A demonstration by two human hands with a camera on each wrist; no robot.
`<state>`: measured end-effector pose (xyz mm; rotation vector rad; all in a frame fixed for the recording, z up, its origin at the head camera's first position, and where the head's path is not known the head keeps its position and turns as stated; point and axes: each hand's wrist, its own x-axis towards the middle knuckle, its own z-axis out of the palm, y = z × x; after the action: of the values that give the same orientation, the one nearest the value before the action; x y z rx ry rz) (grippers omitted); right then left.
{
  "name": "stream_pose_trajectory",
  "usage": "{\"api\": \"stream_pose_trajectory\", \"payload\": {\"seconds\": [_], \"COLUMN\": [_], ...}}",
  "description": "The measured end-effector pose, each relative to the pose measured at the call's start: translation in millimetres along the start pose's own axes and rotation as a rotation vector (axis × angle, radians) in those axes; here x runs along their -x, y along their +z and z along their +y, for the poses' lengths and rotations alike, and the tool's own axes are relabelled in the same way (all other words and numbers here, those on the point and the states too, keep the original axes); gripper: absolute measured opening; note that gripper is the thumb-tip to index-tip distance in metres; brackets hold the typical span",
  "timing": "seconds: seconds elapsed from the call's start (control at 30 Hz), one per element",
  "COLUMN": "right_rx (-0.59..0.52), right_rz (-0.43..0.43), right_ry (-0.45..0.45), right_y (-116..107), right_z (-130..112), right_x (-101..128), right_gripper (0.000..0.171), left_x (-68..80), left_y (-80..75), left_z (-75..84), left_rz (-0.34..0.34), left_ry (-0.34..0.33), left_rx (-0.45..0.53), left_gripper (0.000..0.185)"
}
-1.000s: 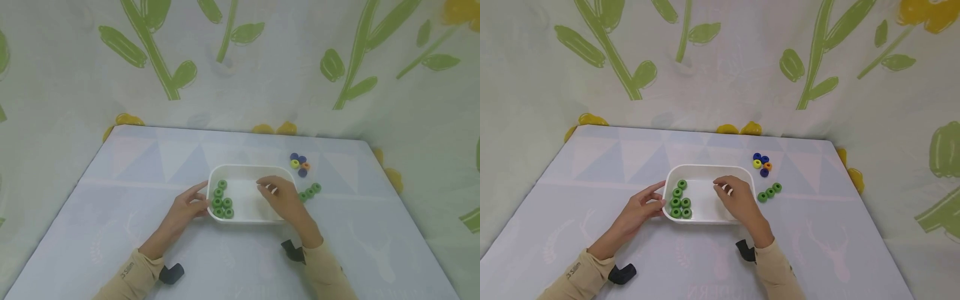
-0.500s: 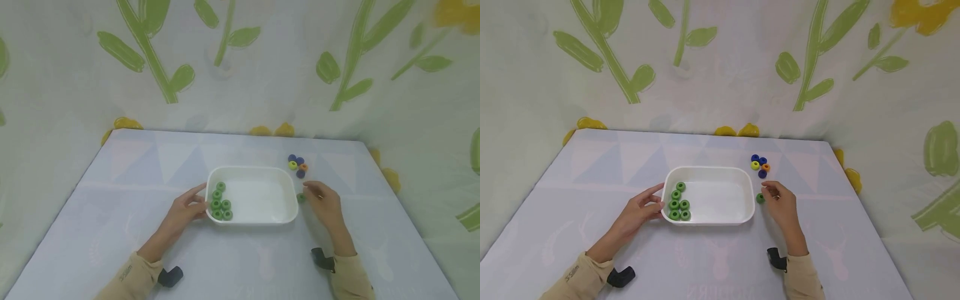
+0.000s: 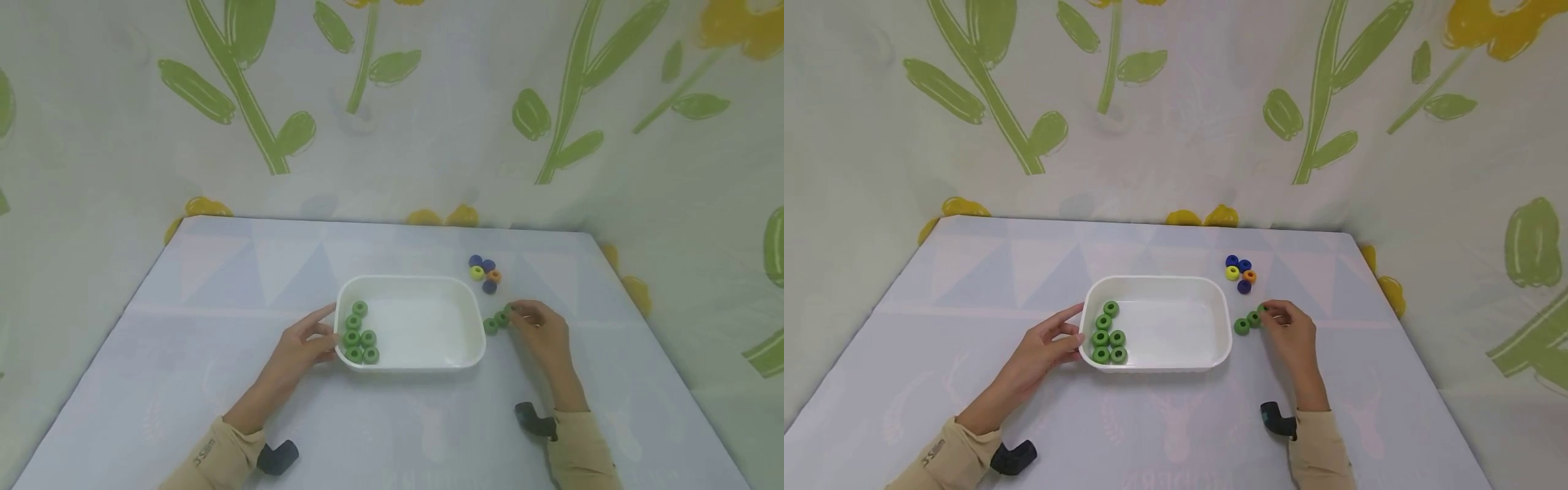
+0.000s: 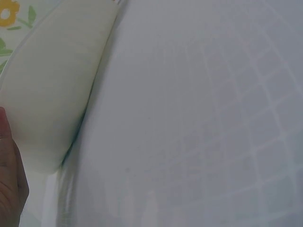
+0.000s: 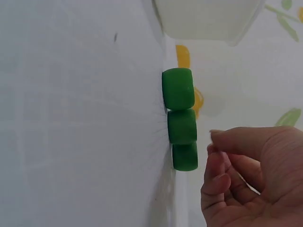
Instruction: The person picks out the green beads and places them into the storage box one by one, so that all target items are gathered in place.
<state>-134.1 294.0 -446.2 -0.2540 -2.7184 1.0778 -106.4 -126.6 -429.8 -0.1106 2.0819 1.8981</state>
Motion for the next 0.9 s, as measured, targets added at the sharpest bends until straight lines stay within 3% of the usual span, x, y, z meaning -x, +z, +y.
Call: {"api": "stream_pose_trajectory", "payload": {"seconds": [0.27,0.47,0.9], "right_rx": [-0.017,-0.026,0.064], "right_rz": [-0.010,-0.013,-0.065], "right_ry": [0.114,0.103,0.076], "right_y": [0,-1,4], "right_z": [8,11,21], "right_x": [-8,-9,-15], "right_gripper": [0.036,0.036,0.039], "left_x": [-0.7,-0.1,0.3], "left_y": [0.2,0.5,-0.4], "left_z": [-2.8,-2.8,-3.0], "left_rz": [0.007,0.010,0.004], "left_ry": [-0.005,0.000,0.007], "left_rx": [0.001,-0.010,0.015], "left_gripper": [0.065,0.065,0.065]}}
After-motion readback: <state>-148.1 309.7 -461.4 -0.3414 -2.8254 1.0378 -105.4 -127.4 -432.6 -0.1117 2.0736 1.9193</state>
